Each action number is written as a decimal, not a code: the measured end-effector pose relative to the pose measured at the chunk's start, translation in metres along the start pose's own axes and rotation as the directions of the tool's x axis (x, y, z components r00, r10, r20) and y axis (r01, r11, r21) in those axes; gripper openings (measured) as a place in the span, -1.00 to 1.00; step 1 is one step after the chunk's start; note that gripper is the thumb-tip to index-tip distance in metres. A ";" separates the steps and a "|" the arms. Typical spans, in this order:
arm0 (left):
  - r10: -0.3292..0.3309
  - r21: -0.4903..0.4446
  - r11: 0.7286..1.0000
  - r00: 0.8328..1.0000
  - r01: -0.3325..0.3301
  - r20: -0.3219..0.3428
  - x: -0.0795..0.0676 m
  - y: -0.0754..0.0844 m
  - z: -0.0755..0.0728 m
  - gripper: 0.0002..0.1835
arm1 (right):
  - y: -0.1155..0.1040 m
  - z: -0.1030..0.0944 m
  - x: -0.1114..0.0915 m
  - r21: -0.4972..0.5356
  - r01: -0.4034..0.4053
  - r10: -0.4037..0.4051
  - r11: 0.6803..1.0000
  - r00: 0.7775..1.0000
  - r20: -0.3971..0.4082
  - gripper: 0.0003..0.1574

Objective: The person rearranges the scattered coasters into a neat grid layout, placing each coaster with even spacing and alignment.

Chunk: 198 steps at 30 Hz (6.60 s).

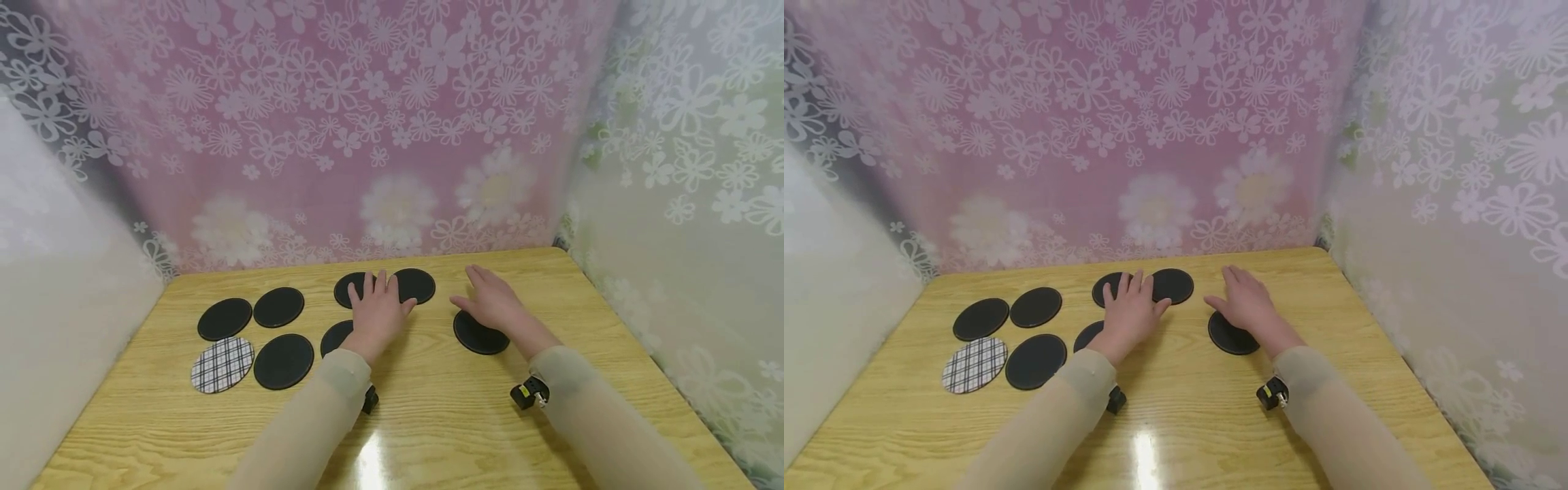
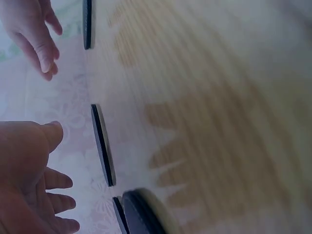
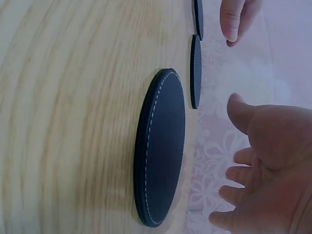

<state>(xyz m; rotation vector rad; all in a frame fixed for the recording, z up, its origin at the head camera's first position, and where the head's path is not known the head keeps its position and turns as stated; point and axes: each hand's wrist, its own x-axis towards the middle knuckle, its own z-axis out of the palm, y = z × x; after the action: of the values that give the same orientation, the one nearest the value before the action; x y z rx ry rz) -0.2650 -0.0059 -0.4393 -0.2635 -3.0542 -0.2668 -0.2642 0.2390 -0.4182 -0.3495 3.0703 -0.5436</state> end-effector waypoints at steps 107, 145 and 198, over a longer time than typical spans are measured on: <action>-0.198 -0.274 0.943 0.980 0.191 0.001 0.034 -0.002 0.009 -0.41 | -0.043 0.035 0.063 0.157 -0.215 0.207 0.964 0.976 0.066 -0.68; -0.141 -0.450 0.887 0.989 0.102 -0.054 0.026 0.032 0.003 -0.51 | -0.001 0.011 0.031 0.412 -0.250 0.276 0.876 0.961 -0.003 -0.47; -0.050 -0.389 0.920 0.999 0.041 -0.014 0.040 0.074 0.033 -0.67 | 0.042 0.005 0.018 0.358 -0.285 0.306 0.889 0.952 -0.003 -0.43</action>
<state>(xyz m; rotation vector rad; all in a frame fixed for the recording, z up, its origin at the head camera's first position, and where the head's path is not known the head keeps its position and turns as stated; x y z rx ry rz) -0.2929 0.0787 -0.4564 -0.2044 -2.9592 -0.8762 -0.2905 0.2720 -0.4361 0.1431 2.9061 -1.0775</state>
